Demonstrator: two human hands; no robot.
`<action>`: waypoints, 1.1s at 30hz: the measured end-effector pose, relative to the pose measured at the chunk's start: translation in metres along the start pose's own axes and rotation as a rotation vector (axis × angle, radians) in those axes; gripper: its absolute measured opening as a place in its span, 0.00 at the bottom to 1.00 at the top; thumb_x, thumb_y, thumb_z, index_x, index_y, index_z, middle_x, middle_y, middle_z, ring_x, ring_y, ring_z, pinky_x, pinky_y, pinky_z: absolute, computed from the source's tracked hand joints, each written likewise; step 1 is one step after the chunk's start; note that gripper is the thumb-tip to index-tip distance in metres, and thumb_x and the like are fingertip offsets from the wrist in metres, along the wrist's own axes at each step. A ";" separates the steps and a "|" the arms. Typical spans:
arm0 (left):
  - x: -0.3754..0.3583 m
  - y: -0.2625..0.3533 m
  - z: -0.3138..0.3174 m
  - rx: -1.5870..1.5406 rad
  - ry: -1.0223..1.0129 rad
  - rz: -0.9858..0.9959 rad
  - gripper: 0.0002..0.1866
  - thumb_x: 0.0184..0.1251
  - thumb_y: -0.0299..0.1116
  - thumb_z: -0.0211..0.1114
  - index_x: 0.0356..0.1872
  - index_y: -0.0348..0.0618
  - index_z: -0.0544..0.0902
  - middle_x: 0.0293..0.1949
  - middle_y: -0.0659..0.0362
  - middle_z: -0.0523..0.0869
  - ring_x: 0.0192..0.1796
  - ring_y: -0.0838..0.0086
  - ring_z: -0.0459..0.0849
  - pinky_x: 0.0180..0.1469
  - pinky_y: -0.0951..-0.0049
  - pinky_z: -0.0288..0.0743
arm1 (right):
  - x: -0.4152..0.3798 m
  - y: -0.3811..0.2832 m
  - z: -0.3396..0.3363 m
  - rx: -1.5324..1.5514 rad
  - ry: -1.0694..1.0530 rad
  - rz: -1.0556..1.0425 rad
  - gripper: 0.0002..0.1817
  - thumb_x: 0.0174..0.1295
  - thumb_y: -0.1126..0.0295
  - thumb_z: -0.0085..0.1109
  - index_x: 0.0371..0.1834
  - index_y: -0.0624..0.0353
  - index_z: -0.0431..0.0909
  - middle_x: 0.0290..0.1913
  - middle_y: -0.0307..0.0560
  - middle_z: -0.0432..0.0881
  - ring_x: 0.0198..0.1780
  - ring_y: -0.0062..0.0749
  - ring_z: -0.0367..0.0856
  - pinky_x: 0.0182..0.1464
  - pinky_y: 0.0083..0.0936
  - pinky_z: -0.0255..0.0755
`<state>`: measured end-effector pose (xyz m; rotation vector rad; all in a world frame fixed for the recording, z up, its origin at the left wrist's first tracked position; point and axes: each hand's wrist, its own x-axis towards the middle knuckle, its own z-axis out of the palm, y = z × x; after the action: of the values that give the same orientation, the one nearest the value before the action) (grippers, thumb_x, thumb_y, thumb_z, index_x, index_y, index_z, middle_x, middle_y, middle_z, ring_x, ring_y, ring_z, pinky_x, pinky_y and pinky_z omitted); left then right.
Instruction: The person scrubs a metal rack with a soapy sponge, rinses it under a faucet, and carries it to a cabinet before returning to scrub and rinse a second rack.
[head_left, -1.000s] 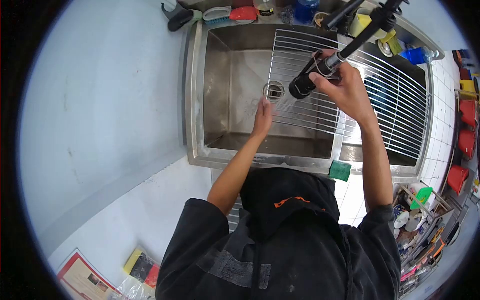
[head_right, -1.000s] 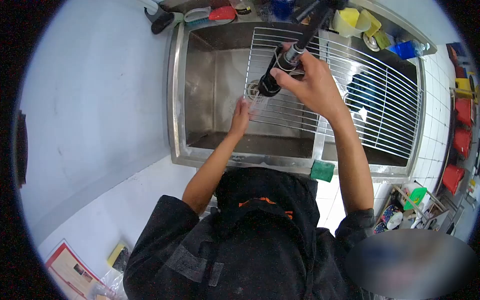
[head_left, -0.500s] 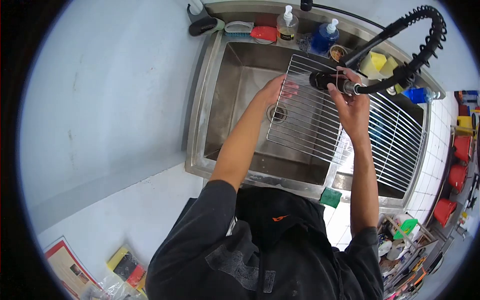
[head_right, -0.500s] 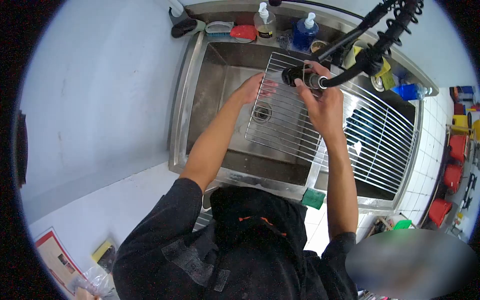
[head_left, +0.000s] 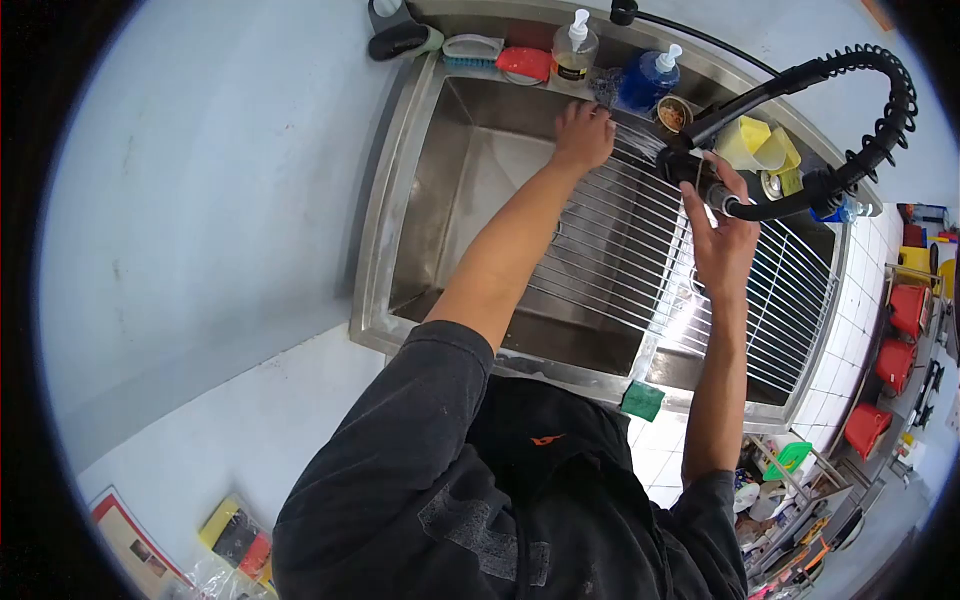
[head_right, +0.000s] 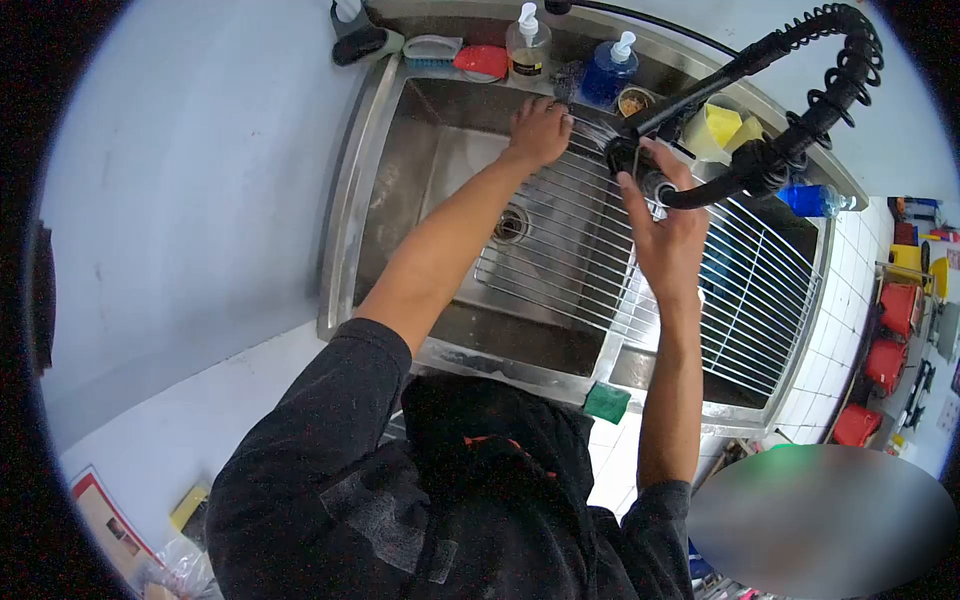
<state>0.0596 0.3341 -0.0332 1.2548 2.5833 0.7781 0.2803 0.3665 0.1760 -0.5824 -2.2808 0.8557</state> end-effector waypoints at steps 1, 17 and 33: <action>-0.006 0.001 0.013 0.050 0.051 0.074 0.23 0.78 0.49 0.51 0.64 0.49 0.76 0.72 0.50 0.72 0.73 0.44 0.66 0.72 0.36 0.57 | 0.000 -0.004 -0.011 -0.076 -0.043 0.009 0.23 0.62 0.74 0.71 0.61 0.60 0.78 0.53 0.56 0.86 0.51 0.43 0.87 0.54 0.34 0.78; -0.130 0.062 0.050 0.015 -0.129 0.522 0.33 0.78 0.57 0.47 0.79 0.59 0.62 0.81 0.58 0.59 0.83 0.54 0.51 0.80 0.39 0.39 | -0.003 0.018 -0.055 -0.126 -0.091 0.024 0.22 0.63 0.73 0.70 0.60 0.62 0.78 0.46 0.54 0.88 0.48 0.39 0.89 0.50 0.32 0.81; -0.220 -0.033 -0.033 -0.599 -0.324 -0.584 0.31 0.81 0.56 0.46 0.69 0.40 0.68 0.51 0.42 0.87 0.45 0.49 0.88 0.57 0.51 0.79 | -0.027 -0.007 -0.036 0.277 -0.332 0.233 0.26 0.68 0.62 0.68 0.63 0.66 0.73 0.47 0.55 0.86 0.47 0.38 0.89 0.49 0.33 0.84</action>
<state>0.1647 0.1353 -0.0388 0.3821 2.0431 0.9996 0.3222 0.3611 0.1914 -0.6241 -2.3509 1.4493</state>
